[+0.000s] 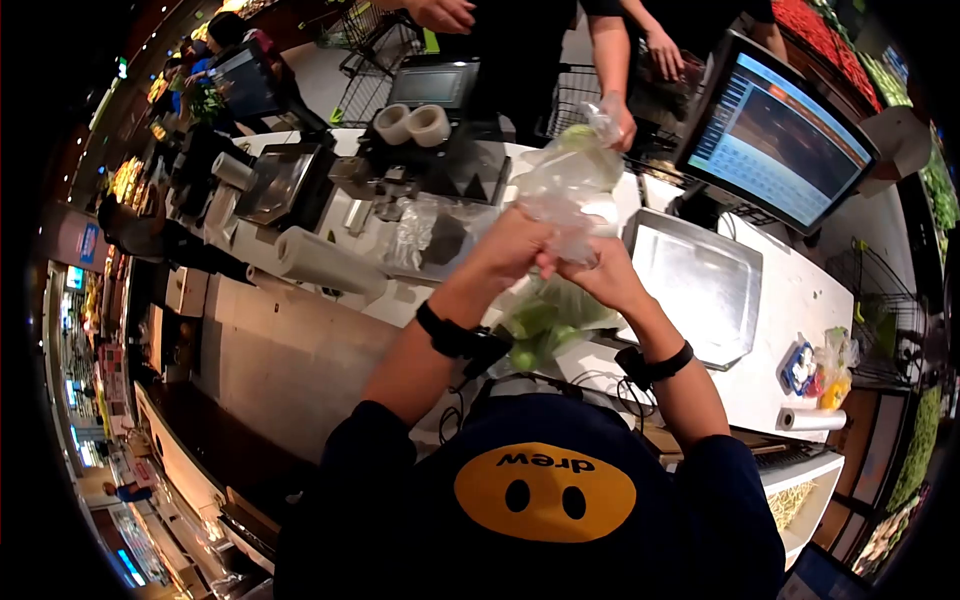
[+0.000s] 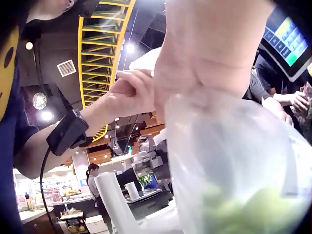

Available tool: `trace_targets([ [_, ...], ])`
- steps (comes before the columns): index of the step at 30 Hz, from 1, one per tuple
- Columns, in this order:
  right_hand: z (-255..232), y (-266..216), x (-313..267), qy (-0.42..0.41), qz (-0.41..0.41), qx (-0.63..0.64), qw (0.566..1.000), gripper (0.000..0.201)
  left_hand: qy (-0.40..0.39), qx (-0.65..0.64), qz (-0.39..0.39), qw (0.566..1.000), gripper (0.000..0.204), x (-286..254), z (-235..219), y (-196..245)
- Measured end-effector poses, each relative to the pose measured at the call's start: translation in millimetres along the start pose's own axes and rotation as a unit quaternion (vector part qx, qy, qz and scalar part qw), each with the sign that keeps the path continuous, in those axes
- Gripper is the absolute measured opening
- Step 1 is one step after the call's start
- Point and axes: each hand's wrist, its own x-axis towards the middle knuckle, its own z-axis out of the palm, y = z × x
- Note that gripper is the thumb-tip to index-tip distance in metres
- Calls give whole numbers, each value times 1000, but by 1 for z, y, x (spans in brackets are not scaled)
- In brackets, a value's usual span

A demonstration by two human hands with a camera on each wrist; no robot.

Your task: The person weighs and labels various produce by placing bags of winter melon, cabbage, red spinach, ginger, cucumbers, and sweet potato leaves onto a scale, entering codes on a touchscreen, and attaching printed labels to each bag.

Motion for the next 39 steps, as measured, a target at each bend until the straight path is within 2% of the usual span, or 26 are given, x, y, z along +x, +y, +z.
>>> trace_targets([
  [2,22,7,26,-29,6,-57,998,13,8,-25,-1,1000,23,-17,-42,23],
  [3,38,14,40,-3,-79,-105,991,18,22,-68,-19,997,22,-23,-63,29],
  [4,55,20,54,16,-96,-121,988,19,35,-111,-36,993,21,-29,-84,35],
  [5,74,27,67,36,-112,-137,984,20,-4,-126,-45,991,20,-37,-103,44],
  [7,110,38,92,78,-147,-163,972,21,22,-85,-4,996,17,-55,-117,58],
  [9,144,46,112,103,-136,-201,965,21,61,-34,46,997,13,-68,-122,70],
  [12,188,57,133,136,-131,-230,955,23,188,53,56,979,12,-61,-175,62],
  [13,202,59,139,151,-130,-236,951,23,210,-6,112,971,11,-54,-190,59],
  [15,226,75,152,165,-133,-295,932,22,261,9,93,961,10,-51,-217,67],
  [16,240,90,155,151,-104,-320,930,21,286,17,84,954,10,-51,-225,71],
  [17,254,105,157,138,-75,-344,926,20,285,31,106,952,14,-49,-230,69],
  [19,272,109,164,93,-1,-409,908,22,295,14,123,948,13,-52,-230,66],
  [22,293,120,174,65,147,-347,924,25,326,-8,143,934,12,-55,-237,55],
  [23,296,142,174,78,50,-335,938,33,321,-13,159,934,13,-53,-232,53],
  [24,300,153,175,84,21,-351,932,35,326,-17,174,929,14,-57,-228,49],
  [29,292,138,174,46,67,-353,932,35,324,-33,186,927,13,-54,-234,43],
  [32,259,108,170,-21,107,-345,932,43,344,-39,182,920,14,-50,-229,47],
  [35,187,92,136,19,-56,-300,952,47,350,-38,177,919,15,-50,-229,48],
  [37,144,112,116,166,-19,-164,972,37,345,-33,178,921,14,-53,-226,50],
  [38,113,144,107,193,63,-143,969,22,343,-31,178,922,13,-55,-224,51],
  [39,89,153,105,287,130,-189,930,17,333,-6,175,926,14,-56,-225,53],
])
